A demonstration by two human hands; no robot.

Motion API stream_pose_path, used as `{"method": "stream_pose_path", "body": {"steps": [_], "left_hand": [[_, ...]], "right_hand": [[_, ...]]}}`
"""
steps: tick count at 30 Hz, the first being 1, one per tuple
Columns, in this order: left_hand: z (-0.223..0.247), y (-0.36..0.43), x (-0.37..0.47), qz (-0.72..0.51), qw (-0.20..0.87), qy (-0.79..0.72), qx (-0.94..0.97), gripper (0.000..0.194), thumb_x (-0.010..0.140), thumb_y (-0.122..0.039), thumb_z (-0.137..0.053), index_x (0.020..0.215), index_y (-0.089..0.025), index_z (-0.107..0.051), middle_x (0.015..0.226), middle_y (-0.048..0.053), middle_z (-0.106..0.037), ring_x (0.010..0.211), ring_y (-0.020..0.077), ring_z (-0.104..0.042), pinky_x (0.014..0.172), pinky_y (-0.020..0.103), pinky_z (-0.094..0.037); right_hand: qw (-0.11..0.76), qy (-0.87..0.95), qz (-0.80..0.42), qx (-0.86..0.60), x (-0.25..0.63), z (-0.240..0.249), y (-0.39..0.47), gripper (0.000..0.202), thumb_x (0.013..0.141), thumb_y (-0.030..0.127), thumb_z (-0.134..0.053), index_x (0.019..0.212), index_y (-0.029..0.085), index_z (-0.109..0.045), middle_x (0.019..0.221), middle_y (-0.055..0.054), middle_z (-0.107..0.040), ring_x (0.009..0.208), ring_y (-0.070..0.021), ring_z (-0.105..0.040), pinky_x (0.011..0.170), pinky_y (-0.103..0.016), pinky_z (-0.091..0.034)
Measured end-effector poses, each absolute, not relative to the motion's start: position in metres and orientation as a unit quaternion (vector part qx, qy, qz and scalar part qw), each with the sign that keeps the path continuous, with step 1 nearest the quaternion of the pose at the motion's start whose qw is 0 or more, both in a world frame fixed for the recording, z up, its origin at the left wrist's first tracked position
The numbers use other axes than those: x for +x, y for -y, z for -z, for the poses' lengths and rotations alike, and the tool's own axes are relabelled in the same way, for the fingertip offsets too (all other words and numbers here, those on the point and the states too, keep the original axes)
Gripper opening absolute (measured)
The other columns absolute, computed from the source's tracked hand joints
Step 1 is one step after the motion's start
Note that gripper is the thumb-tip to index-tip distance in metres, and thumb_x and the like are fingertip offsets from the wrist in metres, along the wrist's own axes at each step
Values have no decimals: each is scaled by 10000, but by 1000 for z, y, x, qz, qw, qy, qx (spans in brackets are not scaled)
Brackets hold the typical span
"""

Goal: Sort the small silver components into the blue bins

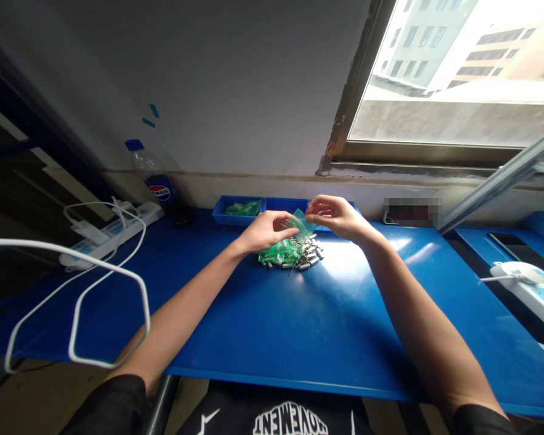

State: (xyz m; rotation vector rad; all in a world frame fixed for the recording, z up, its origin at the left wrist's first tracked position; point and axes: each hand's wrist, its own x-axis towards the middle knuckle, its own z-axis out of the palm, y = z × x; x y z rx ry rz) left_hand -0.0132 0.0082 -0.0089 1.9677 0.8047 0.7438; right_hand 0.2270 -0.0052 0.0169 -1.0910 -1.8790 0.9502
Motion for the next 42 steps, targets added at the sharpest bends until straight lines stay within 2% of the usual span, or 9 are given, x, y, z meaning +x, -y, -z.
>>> {"method": "stream_pose_path", "body": {"steps": [4,8,10,13,19,29,33,36,42], "left_hand": [[3,-14,-21,-329,389,-369,777,271,875,-358,-722,1011,-136,-798,996,98,-818,894,241,-775,826,326,-611],[-3,-24,-44,-334,138,-482,798,238,928,-315,-654,1043,-206,-831,1124,86,-807,1038,288,-760,966,389,-584],[-3,-30,-55,-286,27,-547,787,281,955,-301,-601,1110,-227,-824,1170,99,-793,1070,336,-746,966,456,-580],[2,-36,-64,-223,-35,-584,780,346,949,-301,-600,1226,-204,-784,1220,128,-772,1115,353,-724,970,465,-583],[7,-35,-54,-210,13,-441,872,341,935,-316,-629,1208,-168,-772,1258,114,-748,1238,287,-645,1102,409,-517],[-3,-21,-39,-216,79,-355,906,295,960,-332,-613,1146,-176,-780,1217,97,-760,1166,262,-679,1060,384,-530],[0,-18,-34,-218,148,-351,899,319,942,-349,-647,1176,-174,-776,1220,101,-768,1126,256,-714,1020,362,-559],[3,-15,-28,-230,219,-360,877,396,912,-370,-696,1249,-169,-748,1170,102,-788,1042,245,-748,950,346,-591],[10,-12,-20,-298,385,-361,795,357,853,-350,-766,1140,-140,-736,1007,101,-813,903,230,-779,852,342,-627]], "right_hand": [[372,709,-390,-455,223,-13,4,355,806,498,-796,948,198,-670,896,-54,-756,806,-201,-698,769,-342,-545],[279,752,-338,-492,220,-6,6,384,798,526,-810,983,210,-695,960,-72,-769,865,-226,-716,757,-335,-540],[216,790,-314,-480,216,-1,7,428,773,541,-835,1032,224,-709,1037,-79,-767,917,-238,-713,747,-325,-532],[161,828,-276,-460,207,9,9,556,728,583,-864,1130,241,-692,1100,-83,-751,953,-254,-701,740,-322,-515],[126,850,-207,-467,196,28,9,581,711,488,-907,1167,233,-654,1081,-82,-727,940,-253,-677,743,-309,-479],[179,824,-231,-485,203,30,1,382,744,271,-857,1089,235,-695,987,-29,-689,856,-193,-637,726,-274,-449],[231,776,-281,-516,211,22,0,367,741,285,-828,1084,241,-704,990,-14,-665,721,-143,-611,635,-252,-436],[278,737,-360,-500,218,10,1,402,734,333,-825,1098,228,-689,968,-15,-652,723,-152,-638,599,-247,-447],[326,683,-475,-449,222,-12,10,542,703,334,-854,1187,222,-636,949,-29,-708,843,-209,-701,749,-326,-566]]}}
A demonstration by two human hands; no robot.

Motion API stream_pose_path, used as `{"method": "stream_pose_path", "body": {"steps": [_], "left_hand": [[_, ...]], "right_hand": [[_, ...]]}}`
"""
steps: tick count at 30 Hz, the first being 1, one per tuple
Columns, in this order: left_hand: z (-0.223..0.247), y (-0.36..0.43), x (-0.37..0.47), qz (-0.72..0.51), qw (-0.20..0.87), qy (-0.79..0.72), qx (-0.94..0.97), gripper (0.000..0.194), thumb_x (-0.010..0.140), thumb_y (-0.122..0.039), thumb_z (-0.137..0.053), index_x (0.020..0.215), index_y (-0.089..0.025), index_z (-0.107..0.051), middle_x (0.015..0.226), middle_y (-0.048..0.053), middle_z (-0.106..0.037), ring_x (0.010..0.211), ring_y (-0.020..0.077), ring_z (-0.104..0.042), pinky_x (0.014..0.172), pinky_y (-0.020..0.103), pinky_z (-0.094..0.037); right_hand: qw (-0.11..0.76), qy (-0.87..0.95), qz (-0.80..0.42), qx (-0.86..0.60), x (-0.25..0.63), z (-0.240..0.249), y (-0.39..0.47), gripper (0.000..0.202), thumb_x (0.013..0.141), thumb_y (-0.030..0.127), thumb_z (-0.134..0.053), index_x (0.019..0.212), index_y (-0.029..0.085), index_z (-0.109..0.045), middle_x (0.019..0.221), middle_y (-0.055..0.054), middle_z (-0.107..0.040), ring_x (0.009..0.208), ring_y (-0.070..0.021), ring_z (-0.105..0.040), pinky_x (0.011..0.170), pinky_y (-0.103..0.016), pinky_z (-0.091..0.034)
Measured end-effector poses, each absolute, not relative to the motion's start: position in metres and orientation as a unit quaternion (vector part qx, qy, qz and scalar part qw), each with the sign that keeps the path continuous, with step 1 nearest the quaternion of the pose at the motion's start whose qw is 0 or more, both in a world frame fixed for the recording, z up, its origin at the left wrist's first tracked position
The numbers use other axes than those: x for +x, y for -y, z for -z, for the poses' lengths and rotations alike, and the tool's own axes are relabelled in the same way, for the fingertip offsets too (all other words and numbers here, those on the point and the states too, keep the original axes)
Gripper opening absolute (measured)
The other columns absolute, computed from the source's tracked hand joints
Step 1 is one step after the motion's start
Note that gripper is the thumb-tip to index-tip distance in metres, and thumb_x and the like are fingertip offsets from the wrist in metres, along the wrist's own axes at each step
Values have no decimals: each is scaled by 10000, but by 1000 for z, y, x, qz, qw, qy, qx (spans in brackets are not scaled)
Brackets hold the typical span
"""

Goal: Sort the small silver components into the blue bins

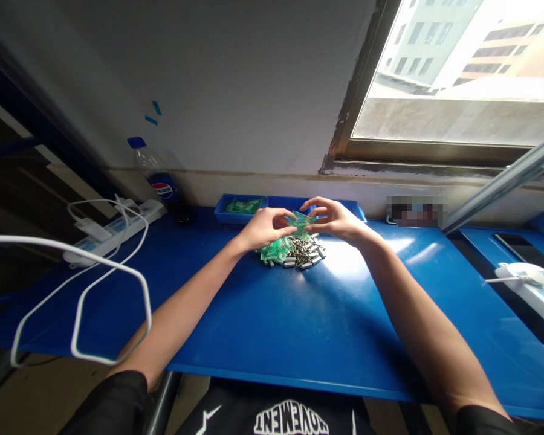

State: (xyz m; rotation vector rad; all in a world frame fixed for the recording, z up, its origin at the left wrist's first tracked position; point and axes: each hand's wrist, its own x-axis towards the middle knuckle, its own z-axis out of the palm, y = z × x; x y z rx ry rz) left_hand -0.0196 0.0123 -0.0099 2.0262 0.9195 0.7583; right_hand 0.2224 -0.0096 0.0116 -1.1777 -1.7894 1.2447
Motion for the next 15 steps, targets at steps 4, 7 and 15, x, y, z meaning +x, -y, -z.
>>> {"method": "stream_pose_path", "body": {"steps": [4,7,15], "left_hand": [[10,-12,-19,-305,439,-349,770,276,829,-358,-778,984,-135,-728,966,108,-812,885,238,-781,826,349,-626],[7,-12,-19,-306,434,-354,770,247,827,-359,-768,929,-137,-726,944,98,-810,857,226,-775,794,329,-617],[-11,-20,-45,-341,102,-500,789,196,892,-338,-672,925,-184,-787,967,74,-810,889,246,-755,838,349,-593]], "right_hand": [[337,660,-503,-445,221,-12,10,522,665,328,-891,1102,212,-632,905,-30,-728,816,-210,-715,777,-351,-586],[340,652,-507,-450,220,-8,7,487,663,328,-907,1048,206,-635,867,-33,-743,805,-206,-722,786,-346,-588],[316,655,-469,-501,217,7,0,392,785,383,-861,1080,207,-672,1040,-103,-794,909,-232,-753,841,-374,-609]]}}
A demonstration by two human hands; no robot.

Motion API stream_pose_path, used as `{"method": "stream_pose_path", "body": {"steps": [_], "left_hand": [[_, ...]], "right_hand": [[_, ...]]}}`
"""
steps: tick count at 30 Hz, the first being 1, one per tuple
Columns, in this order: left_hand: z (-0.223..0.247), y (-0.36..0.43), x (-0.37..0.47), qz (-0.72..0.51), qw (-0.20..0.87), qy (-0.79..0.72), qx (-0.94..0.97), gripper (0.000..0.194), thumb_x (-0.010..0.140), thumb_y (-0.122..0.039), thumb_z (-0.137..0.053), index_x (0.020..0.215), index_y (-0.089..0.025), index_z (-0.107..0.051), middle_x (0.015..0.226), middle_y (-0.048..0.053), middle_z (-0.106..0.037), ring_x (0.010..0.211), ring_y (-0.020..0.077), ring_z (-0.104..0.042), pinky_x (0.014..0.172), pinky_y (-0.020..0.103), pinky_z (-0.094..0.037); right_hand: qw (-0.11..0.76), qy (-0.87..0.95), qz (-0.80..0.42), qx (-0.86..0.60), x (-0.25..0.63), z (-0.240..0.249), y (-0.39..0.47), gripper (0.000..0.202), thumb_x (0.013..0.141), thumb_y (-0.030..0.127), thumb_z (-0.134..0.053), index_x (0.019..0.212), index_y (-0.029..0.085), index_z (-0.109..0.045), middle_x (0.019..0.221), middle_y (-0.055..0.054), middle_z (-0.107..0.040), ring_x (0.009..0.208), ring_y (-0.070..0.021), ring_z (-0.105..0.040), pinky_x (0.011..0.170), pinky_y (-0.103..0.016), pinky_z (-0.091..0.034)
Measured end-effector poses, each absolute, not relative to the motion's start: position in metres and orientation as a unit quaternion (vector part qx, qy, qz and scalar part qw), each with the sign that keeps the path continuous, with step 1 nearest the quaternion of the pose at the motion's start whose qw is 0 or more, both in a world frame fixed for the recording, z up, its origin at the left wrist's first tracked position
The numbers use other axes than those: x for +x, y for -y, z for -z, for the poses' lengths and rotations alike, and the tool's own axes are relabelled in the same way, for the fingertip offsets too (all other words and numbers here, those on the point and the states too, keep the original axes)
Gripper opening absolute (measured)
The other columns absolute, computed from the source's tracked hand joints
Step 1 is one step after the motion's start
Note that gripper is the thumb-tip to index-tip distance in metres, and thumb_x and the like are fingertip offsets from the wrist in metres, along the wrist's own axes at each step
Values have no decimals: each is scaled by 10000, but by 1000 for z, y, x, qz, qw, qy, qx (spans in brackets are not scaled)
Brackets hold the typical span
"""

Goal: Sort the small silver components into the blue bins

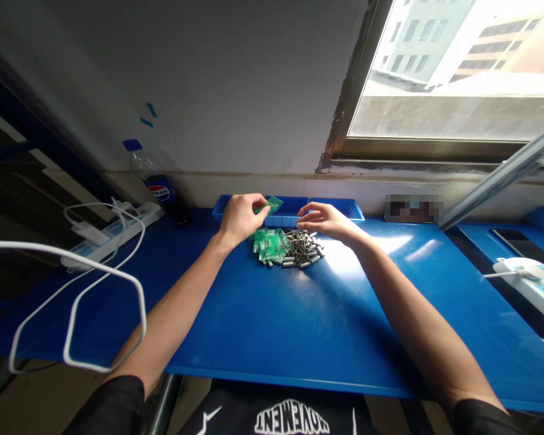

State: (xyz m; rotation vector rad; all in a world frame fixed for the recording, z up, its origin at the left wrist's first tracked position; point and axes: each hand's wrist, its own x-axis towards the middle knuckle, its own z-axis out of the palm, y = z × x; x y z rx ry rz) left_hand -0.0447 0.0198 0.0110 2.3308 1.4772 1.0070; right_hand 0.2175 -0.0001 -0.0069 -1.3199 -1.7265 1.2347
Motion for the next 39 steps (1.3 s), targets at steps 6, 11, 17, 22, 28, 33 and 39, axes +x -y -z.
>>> {"method": "stream_pose_path", "body": {"steps": [6,11,17,22,28,33,39], "left_hand": [[0,-33,-61,-205,-42,-593,777,318,928,-265,-604,1167,-200,-803,1172,134,-784,1078,362,-739,947,470,-593],[7,-34,-55,-182,-15,-539,822,356,930,-270,-619,1248,-221,-773,1261,102,-762,1137,326,-728,991,422,-589],[12,-34,-54,-155,-13,-556,816,331,963,-236,-547,1171,-241,-805,1162,116,-793,1097,328,-747,962,437,-584],[14,-34,-52,-106,-32,-580,807,357,1005,-317,-503,1193,-204,-785,1145,145,-787,1078,319,-748,927,407,-590],[11,-31,-48,-67,-35,-585,808,336,976,-338,-571,1149,-151,-790,1156,153,-773,1072,314,-736,907,385,-591],[2,-28,-49,-144,-23,-496,856,266,962,-298,-597,1103,-175,-786,1144,103,-775,1070,260,-724,917,325,-568],[0,-19,-47,-27,98,-432,896,435,834,-496,-763,1163,-213,-793,1152,104,-790,1065,297,-744,880,317,-575]], "right_hand": [[275,684,-467,-488,216,5,3,349,865,398,-792,1132,202,-682,1043,-99,-794,938,-231,-754,831,-343,-588],[255,696,-462,-487,215,1,5,372,881,426,-778,1165,205,-684,1040,-100,-796,940,-238,-751,822,-346,-578],[249,702,-455,-488,215,0,6,370,888,426,-772,1178,211,-689,1045,-96,-799,930,-234,-751,809,-341,-572],[240,712,-445,-486,214,2,5,360,897,439,-754,1163,205,-691,1038,-93,-802,943,-239,-755,800,-330,-566],[242,742,-398,-482,209,8,5,307,907,427,-717,1125,211,-708,1003,-66,-807,914,-220,-757,790,-317,-563],[261,770,-305,-496,198,14,7,169,872,326,-708,984,203,-732,876,-39,-793,762,-181,-718,695,-276,-527],[241,797,-279,-478,188,23,10,115,847,272,-706,935,201,-730,821,-28,-780,724,-169,-707,669,-255,-504]]}}
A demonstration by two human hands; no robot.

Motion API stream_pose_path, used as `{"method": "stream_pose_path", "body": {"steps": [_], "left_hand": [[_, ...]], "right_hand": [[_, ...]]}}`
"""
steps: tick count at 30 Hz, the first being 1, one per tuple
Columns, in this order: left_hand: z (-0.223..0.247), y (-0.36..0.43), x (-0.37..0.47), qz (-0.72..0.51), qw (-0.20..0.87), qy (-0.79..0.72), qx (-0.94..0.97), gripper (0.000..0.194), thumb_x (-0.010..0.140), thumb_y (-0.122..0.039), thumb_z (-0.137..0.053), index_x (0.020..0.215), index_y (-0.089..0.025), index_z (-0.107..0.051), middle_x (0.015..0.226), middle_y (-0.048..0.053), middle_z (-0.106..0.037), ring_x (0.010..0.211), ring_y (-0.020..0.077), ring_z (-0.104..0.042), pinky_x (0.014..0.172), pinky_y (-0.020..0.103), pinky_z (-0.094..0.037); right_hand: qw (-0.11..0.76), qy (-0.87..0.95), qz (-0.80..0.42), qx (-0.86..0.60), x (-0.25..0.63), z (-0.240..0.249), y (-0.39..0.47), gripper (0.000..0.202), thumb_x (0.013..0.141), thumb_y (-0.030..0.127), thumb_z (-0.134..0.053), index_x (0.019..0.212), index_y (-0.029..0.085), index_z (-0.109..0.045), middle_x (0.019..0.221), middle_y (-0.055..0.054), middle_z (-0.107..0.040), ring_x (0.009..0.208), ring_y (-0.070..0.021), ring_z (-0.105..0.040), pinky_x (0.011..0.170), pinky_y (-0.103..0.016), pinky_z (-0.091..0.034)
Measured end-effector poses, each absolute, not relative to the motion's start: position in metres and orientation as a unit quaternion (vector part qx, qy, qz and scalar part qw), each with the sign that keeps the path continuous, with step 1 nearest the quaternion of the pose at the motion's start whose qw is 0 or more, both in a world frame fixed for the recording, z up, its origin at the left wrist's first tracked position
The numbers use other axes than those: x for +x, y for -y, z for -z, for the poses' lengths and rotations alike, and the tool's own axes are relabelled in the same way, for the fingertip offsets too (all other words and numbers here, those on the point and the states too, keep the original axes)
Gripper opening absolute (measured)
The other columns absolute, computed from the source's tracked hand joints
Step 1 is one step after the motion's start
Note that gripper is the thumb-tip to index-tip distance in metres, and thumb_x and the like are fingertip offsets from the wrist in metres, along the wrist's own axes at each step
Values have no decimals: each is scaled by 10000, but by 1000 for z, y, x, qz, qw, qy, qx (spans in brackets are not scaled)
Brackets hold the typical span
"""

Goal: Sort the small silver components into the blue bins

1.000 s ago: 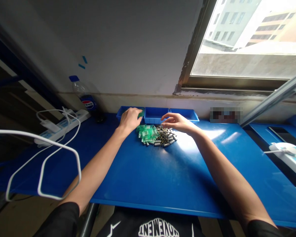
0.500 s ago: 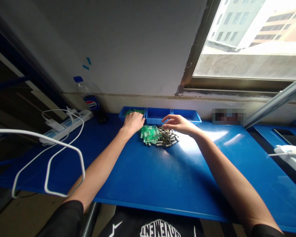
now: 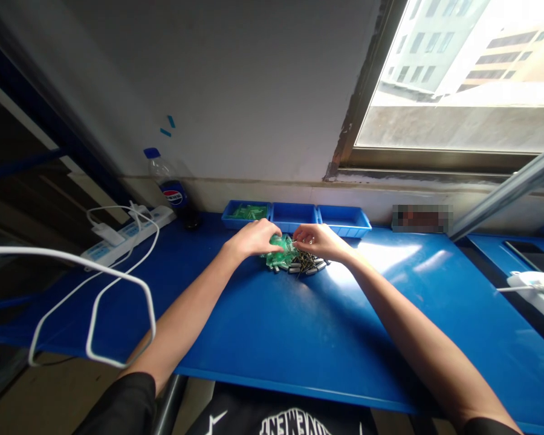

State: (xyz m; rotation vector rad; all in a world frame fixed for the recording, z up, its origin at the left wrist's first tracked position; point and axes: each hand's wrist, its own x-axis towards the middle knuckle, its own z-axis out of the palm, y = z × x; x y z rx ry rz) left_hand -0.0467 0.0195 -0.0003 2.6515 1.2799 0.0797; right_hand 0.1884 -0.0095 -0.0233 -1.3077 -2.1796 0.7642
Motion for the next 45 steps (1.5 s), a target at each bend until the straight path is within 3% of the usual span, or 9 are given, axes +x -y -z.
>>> {"method": "stream_pose_path", "body": {"steps": [6,11,18,24,28,32,37,41,45], "left_hand": [[3,-13,-39,-10,77,-466,881,453,915,-390,-665,1323,-205,-730,1186,148,-781,1102,330,-747,917,351,-581],[-2,-9,-35,-27,71,-461,884,417,891,-201,-648,1296,-234,-745,1092,115,-805,1038,301,-767,882,331,-589],[2,-15,-38,-162,153,-431,875,326,886,-178,-679,1190,-216,-788,1058,80,-817,982,243,-780,886,296,-600],[-8,-11,-30,-363,216,-389,819,245,918,-172,-635,1106,-188,-791,1070,70,-813,950,211,-782,905,309,-616],[-10,-10,-28,-388,348,-372,768,331,855,-232,-745,1176,-151,-754,1033,90,-813,935,213,-785,883,313,-629],[-11,-11,-30,-335,414,-374,759,408,806,-285,-796,1179,-129,-742,992,108,-815,907,236,-786,815,321,-637],[-17,-14,-40,-349,235,-439,794,168,887,-252,-688,999,-166,-779,1037,77,-812,954,229,-769,905,331,-608],[-13,-25,-54,-308,8,-537,786,250,968,-231,-563,1082,-226,-785,1176,69,-792,1104,277,-738,1011,390,-554],[1,-33,-57,-170,-21,-567,806,359,964,-189,-495,1169,-217,-789,1190,108,-786,1092,316,-746,964,400,-566]], "right_hand": [[245,803,-276,-467,190,25,8,108,888,274,-675,948,205,-733,826,-22,-781,728,-164,-711,681,-256,-503],[246,802,-275,-469,190,24,8,101,888,259,-682,954,205,-737,834,-23,-786,737,-162,-713,694,-257,-506],[263,771,-273,-512,192,22,7,108,875,292,-721,931,203,-742,843,-34,-793,732,-176,-717,663,-269,-519],[354,673,-402,-511,194,22,5,561,807,510,-828,1252,194,-697,1068,-113,-797,843,-220,-752,704,-311,-581],[387,634,-501,-444,196,19,5,464,777,556,-837,1006,158,-769,823,-66,-771,718,-180,-701,693,-301,-555],[382,633,-520,-428,197,16,6,441,738,538,-871,932,154,-778,782,-51,-758,682,-160,-671,694,-296,-538],[371,628,-510,-455,193,20,6,424,797,507,-836,1052,177,-758,900,-78,-797,781,-184,-720,731,-299,-558],[364,628,-516,-454,191,22,6,363,841,477,-798,1046,182,-746,1000,-88,-802,792,-166,-718,725,-284,-561],[365,625,-530,-443,190,19,7,338,851,459,-795,1027,174,-745,973,-85,-799,777,-155,-707,712,-275,-550]]}}
